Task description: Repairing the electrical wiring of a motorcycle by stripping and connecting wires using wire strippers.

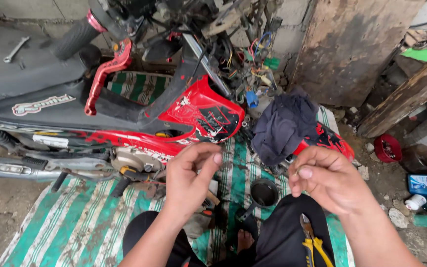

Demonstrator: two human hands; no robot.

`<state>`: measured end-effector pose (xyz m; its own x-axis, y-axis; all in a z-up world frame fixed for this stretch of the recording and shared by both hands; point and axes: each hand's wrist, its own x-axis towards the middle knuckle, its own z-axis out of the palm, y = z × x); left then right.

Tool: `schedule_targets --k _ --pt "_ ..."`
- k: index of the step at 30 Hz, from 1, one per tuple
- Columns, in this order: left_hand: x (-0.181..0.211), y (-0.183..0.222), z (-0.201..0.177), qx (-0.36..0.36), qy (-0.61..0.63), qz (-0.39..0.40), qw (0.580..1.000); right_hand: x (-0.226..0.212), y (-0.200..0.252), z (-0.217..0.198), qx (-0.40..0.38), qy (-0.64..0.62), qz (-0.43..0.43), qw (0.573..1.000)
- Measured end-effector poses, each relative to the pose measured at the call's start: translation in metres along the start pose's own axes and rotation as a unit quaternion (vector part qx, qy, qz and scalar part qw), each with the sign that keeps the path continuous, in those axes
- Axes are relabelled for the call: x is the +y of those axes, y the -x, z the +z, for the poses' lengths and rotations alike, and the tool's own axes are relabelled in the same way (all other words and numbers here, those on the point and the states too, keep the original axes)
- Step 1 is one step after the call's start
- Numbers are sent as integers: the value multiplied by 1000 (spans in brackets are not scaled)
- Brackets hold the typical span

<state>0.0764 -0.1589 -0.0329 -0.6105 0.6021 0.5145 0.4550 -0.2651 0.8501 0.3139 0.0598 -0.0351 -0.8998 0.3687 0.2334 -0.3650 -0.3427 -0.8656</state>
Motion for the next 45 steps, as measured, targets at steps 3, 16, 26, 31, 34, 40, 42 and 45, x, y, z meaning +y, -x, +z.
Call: schedule_targets --k 3,16,26,31,34,40,42,45 --pt "-5 -38 12 24 -18 28 999 -13 -20 -12 10 38 -13 999" --pt "-46 -166 105 94 27 200 975 -94 -181 -25 105 202 -60 972" --pt "-48 -181 88 -14 45 236 971 -86 -212 -21 88 176 44 979" --pt "-51 -180 84 -42 55 233 970 -86 -217 -15 107 233 93 962" --pt "-56 -180 82 -43 44 225 972 -86 -221 -17 111 240 124 957" --pt "-53 -179 77 -46 47 225 972 -90 -223 -8 105 290 159 938" --pt "-53 -175 77 -32 42 208 977 -89 -224 -6 106 290 158 938" --pt "-48 -168 80 8 26 196 980 -88 -224 -4 104 291 156 938"
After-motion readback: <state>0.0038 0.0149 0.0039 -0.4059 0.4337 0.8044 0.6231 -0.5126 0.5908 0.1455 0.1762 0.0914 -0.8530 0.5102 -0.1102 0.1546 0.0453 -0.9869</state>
